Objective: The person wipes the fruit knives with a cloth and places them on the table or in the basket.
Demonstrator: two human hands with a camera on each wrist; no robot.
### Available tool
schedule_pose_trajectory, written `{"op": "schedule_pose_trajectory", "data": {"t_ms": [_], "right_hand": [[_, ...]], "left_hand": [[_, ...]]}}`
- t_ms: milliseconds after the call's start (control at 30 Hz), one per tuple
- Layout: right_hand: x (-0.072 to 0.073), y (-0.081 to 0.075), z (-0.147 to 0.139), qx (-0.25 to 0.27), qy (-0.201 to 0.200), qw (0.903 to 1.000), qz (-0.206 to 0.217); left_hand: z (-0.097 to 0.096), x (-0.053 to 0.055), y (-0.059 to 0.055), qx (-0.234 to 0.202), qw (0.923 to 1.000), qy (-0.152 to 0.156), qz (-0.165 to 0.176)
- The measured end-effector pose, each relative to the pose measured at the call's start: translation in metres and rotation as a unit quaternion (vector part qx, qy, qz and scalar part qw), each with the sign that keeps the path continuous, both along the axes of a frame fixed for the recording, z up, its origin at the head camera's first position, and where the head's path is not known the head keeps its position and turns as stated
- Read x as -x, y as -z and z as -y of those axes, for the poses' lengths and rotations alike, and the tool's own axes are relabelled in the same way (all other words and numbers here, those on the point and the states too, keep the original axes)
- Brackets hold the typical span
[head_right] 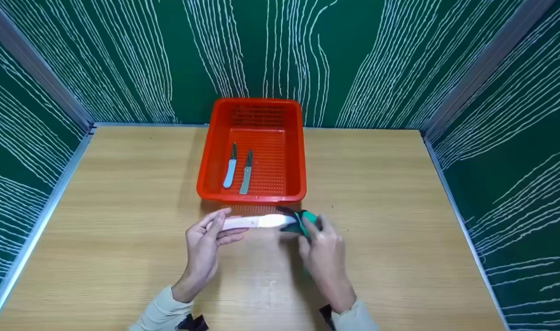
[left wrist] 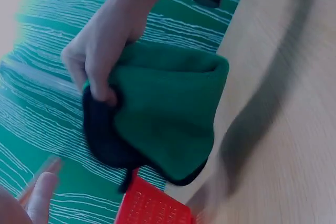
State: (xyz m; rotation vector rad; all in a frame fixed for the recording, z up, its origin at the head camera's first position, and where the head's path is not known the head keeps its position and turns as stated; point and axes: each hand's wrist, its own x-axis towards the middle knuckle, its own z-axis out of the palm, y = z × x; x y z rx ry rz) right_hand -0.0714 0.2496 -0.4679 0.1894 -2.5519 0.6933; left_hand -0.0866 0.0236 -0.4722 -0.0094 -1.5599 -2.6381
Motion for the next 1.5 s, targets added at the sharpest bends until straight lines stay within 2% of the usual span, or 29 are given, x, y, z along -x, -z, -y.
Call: {"op": "schedule_pose_trajectory", "data": {"t_ms": [67, 167, 267, 367, 600, 733, 933, 1100, 1233, 1367, 1500], "right_hand": [[0.001, 0.000, -0.008, 0.014, 0.014, 0.9998, -0.004], [0.002, -0.001, -0.016, 0.043, 0.018, 0.9983, -0.037], [0.003, -0.005, -0.019, 0.069, 0.002, 0.9941, -0.084], [0.004, -0.012, -0.019, 0.091, -0.003, 0.9895, -0.112], [0.002, -0.028, -0.016, 0.118, 0.005, 0.9815, -0.151], [0.001, -0.032, -0.008, 0.125, -0.004, 0.9806, -0.151], [-0.001, -0.033, 0.011, 0.121, -0.041, 0.9807, -0.149], [-0.002, -0.025, 0.033, 0.100, -0.091, 0.9819, -0.133], [-0.003, -0.013, 0.047, 0.054, -0.127, 0.9853, -0.100], [-0.004, -0.005, 0.051, -0.008, -0.131, 0.9891, -0.067], [-0.004, -0.001, 0.048, -0.028, -0.132, 0.9895, -0.051]], "left_hand": [[0.000, 0.001, 0.000, 0.006, 0.9999, -0.005, -0.015], [0.001, 0.001, 0.001, 0.016, 0.9995, -0.004, -0.027], [0.001, 0.002, 0.005, 0.018, 0.9996, -0.002, -0.021], [0.001, 0.001, 0.008, 0.019, 0.9997, -0.004, -0.011], [0.000, 0.000, 0.010, 0.018, 0.9998, -0.004, 0.001], [-0.001, 0.000, 0.011, 0.014, 0.9999, -0.003, 0.008], [-0.005, -0.001, 0.012, 0.018, 0.9998, -0.005, 0.012], [-0.007, -0.002, 0.010, 0.029, 0.9995, -0.009, 0.011], [-0.007, -0.005, 0.009, 0.042, 0.9991, -0.005, 0.005], [-0.005, -0.007, 0.008, 0.070, 0.9974, 0.003, 0.012], [-0.004, -0.007, 0.009, 0.075, 0.9969, 0.001, 0.023]]}}
